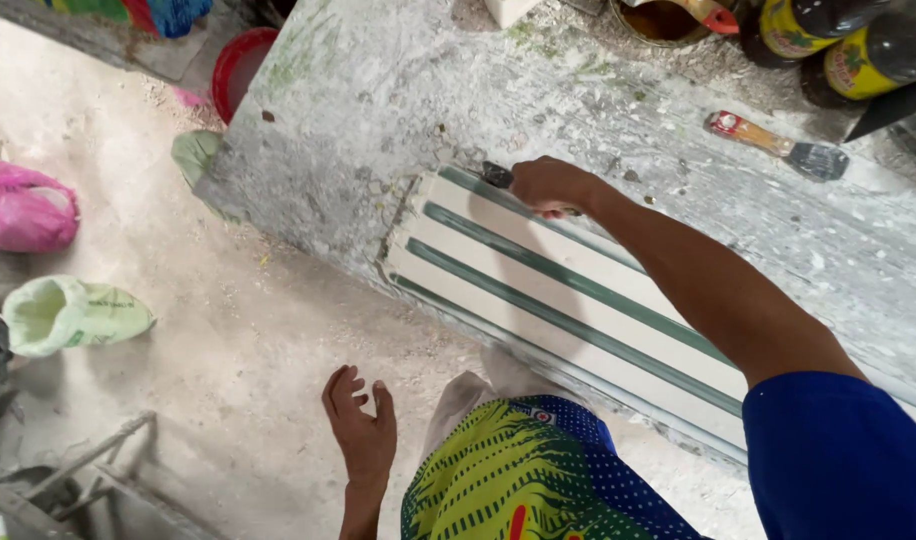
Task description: Applying and smoothing material on a marble slab using a putty knife.
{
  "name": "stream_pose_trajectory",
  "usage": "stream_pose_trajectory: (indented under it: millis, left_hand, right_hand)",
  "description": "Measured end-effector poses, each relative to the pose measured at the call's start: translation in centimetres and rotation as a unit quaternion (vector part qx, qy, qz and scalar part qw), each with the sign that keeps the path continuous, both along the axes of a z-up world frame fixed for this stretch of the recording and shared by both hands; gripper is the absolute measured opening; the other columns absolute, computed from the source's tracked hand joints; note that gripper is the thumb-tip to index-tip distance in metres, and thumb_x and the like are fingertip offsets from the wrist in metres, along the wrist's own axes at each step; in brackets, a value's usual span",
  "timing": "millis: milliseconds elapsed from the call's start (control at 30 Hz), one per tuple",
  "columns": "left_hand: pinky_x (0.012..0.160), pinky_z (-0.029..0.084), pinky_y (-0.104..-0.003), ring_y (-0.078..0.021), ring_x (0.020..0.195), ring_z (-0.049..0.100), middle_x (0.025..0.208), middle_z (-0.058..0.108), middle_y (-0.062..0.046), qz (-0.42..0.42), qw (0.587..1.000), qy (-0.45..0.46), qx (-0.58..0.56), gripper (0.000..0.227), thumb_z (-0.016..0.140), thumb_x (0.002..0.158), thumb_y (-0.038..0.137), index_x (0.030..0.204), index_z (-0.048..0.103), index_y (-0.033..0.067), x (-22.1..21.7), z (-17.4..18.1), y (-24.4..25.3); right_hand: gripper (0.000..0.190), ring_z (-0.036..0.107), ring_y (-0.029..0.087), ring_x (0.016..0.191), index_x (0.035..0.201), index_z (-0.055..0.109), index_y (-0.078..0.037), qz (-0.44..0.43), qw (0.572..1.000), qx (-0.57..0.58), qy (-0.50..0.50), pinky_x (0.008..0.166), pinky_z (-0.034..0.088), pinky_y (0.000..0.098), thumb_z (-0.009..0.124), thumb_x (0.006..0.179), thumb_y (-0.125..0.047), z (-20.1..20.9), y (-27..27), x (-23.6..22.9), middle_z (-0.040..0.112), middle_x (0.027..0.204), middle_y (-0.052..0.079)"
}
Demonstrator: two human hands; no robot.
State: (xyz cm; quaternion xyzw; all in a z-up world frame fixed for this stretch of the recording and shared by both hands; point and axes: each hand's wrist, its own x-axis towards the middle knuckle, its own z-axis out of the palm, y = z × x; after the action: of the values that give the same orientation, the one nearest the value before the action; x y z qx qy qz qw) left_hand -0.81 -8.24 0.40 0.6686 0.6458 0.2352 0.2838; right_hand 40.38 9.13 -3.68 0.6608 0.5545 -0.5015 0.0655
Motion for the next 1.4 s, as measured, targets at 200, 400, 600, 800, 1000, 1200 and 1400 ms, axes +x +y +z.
stream_pose_trajectory:
  millis: [200,400,600,800,1000,1200,1400]
  left_hand:
    - [0.082,0.054,-0.036,-0.0258,0.107,0.059,0.142,0.046,-0.020,0.095,0.995,-0.019,0.021,0.043,0.067,0.096,0.006,0.134,0.049,-0.0006,-0.9,-3.2,-12.0]
    - [0.079,0.057,-0.036,-0.0251,0.106,0.060,0.132,0.050,-0.017,0.109,0.990,-0.080,-0.046,0.050,0.069,0.091,0.009,0.136,0.049,0.0003,3.1,-4.5,-23.0]
    - [0.079,0.055,-0.037,-0.0250,0.107,0.062,0.135,0.051,-0.017,0.022,0.988,-0.137,-0.062,0.052,0.069,0.092,0.011,0.139,0.047,0.0010,11.7,-1.7,-27.4]
    - [0.082,0.053,-0.038,-0.0255,0.111,0.058,0.137,0.050,-0.018,-0.038,0.986,-0.159,-0.031,0.051,0.068,0.095,0.010,0.140,0.045,-0.0019,20.4,-1.0,-32.7]
    - [0.080,0.053,-0.039,-0.0216,0.096,0.055,0.128,0.051,-0.016,-0.047,0.976,-0.199,-0.070,0.049,0.065,0.098,0.017,0.139,0.045,-0.0017,30.0,-2.9,-42.6]
    - [0.085,0.054,-0.040,-0.0250,0.112,0.058,0.135,0.051,-0.018,-0.066,0.976,-0.183,-0.099,0.055,0.065,0.097,0.015,0.143,0.042,-0.0015,38.5,0.1,-53.0]
    - [0.082,0.060,-0.037,-0.0257,0.113,0.059,0.138,0.046,-0.017,-0.061,0.970,-0.195,-0.134,0.056,0.064,0.092,0.012,0.142,0.041,0.0012,41.1,0.4,-60.9]
  right_hand:
    - [0.025,0.054,0.022,0.056,0.117,0.057,-0.008,-0.071,0.996,-0.051,-0.016,0.050,0.045,0.0398,0.044,0.107,-0.026,-0.2,-9.0,4.7,0.064,0.074,0.012]
    - [0.030,0.057,0.023,0.061,0.108,0.059,-0.004,-0.094,0.992,-0.054,-0.069,0.053,0.049,0.0409,0.043,0.108,-0.029,1.7,-20.2,10.7,0.063,0.076,0.013]
    - [0.028,0.062,0.024,0.063,0.111,0.057,-0.006,-0.112,0.984,-0.076,-0.119,0.055,0.052,0.0412,0.045,0.107,-0.030,1.7,-30.5,16.6,0.065,0.078,0.012]
    - [0.029,0.055,0.023,0.059,0.113,0.058,-0.008,-0.116,0.977,-0.104,-0.148,0.051,0.045,0.0410,0.042,0.108,-0.032,2.0,-40.6,22.1,0.061,0.074,0.011]
    - [0.028,0.053,0.024,0.058,0.113,0.055,-0.009,-0.138,0.976,-0.136,-0.101,0.050,0.044,0.0421,0.043,0.106,-0.033,2.0,-52.9,29.4,0.058,0.071,0.011]
    - [0.032,0.059,0.026,0.060,0.111,0.054,-0.004,-0.076,0.983,-0.100,-0.135,0.054,0.050,0.0437,0.041,0.107,-0.034,3.5,-61.8,35.1,0.063,0.074,0.014]
    - [0.030,0.057,0.025,0.060,0.116,0.051,-0.010,-0.105,0.977,-0.121,-0.142,0.056,0.049,0.0441,0.038,0.108,-0.035,2.4,-70.2,40.3,0.062,0.075,0.013]
